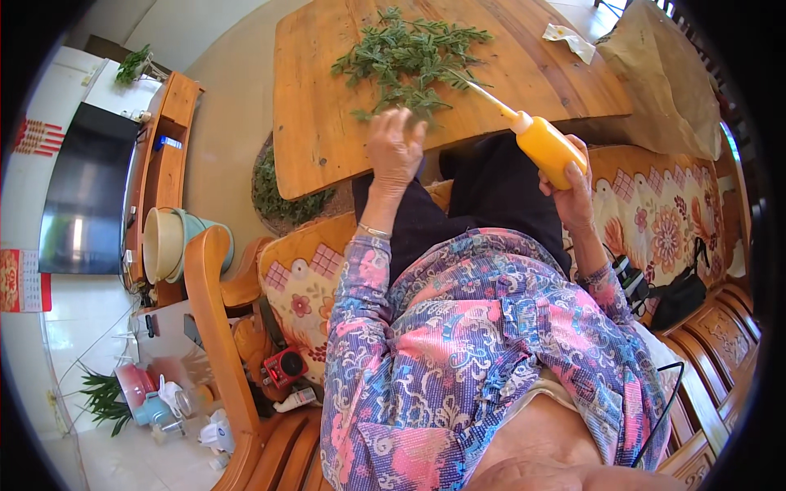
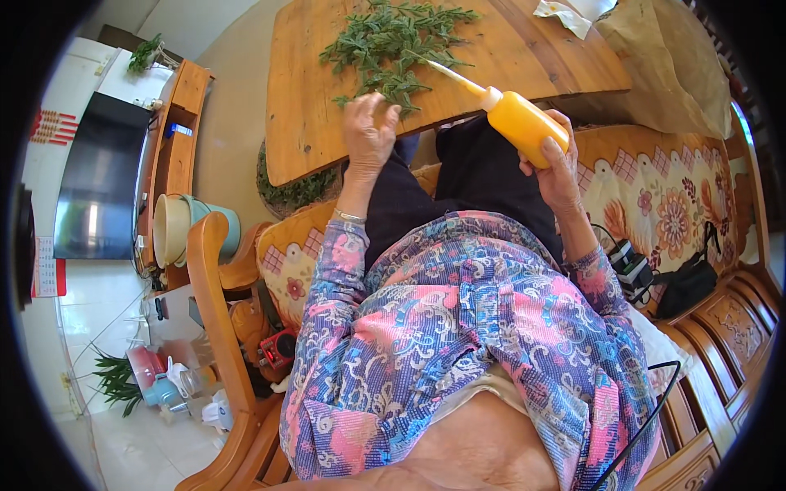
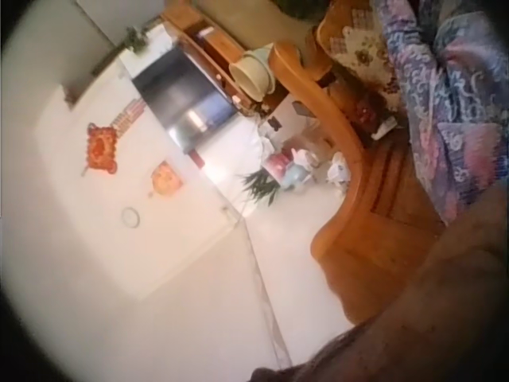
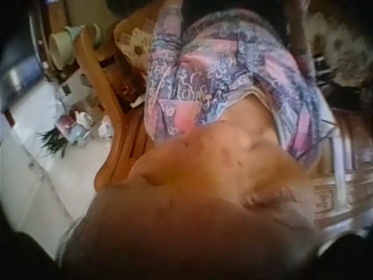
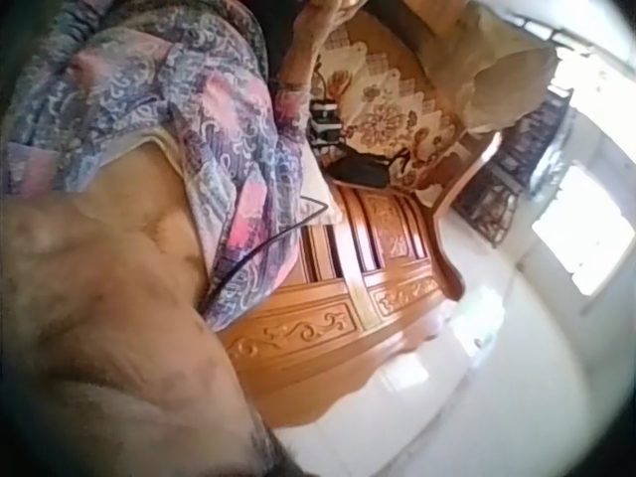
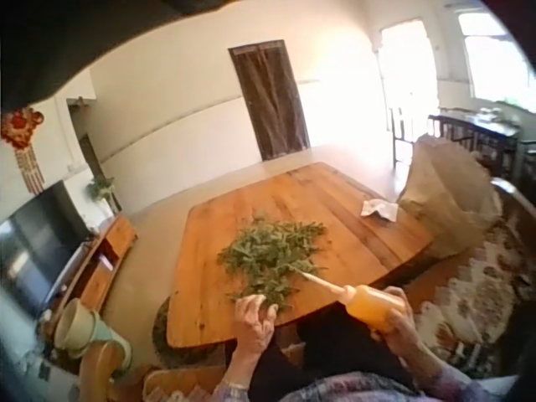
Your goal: Picking individual leaves from stems and placing them into a paper bag.
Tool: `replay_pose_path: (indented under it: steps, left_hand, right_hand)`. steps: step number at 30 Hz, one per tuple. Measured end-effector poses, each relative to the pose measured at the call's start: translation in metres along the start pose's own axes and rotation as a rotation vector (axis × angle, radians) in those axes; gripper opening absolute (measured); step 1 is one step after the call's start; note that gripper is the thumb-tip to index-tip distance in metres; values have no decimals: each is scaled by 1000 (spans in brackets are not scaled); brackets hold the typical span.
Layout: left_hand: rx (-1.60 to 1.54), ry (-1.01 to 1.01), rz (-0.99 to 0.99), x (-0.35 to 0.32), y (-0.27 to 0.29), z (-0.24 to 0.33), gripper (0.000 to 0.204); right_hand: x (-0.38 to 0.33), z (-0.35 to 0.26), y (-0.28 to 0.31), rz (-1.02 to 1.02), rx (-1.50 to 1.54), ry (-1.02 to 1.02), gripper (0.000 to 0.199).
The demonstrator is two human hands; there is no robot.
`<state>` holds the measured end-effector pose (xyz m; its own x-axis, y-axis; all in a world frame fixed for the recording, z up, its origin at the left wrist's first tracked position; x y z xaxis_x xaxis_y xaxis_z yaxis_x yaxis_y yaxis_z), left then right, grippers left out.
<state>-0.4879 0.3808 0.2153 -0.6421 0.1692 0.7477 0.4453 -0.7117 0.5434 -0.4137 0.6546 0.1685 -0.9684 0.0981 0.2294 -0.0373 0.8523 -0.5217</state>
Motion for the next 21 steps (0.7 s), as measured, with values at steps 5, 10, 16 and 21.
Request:
replay_pose_path:
  steps: [5, 10, 16, 21]
  left_hand:
    - [130, -113, 49, -4, -3, -12, 35]
    - [148, -83, -6, -8, -16, -22, 33]
    - [142, 3, 18, -3, -18, -28, 31]
    - [72, -40, 94, -7, -14, -24, 32]
  right_hand:
    - [4, 7, 2, -6, -25, 3, 51]
    - [6, 9, 2, 9, -76, 5, 51]
    - [9, 6, -2, 21, -131, 14, 50]
    - [11, 3, 1, 21, -162, 25, 49]
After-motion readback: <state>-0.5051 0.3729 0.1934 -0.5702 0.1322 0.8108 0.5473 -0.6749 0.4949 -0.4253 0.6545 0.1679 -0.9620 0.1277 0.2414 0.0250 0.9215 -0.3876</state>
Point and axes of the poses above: each hand's wrist, its own x-axis towards the middle knuckle, its own y-axis out of the back of the hand, z = x × y, the point moved 10 cm from there along x, towards the middle knuckle
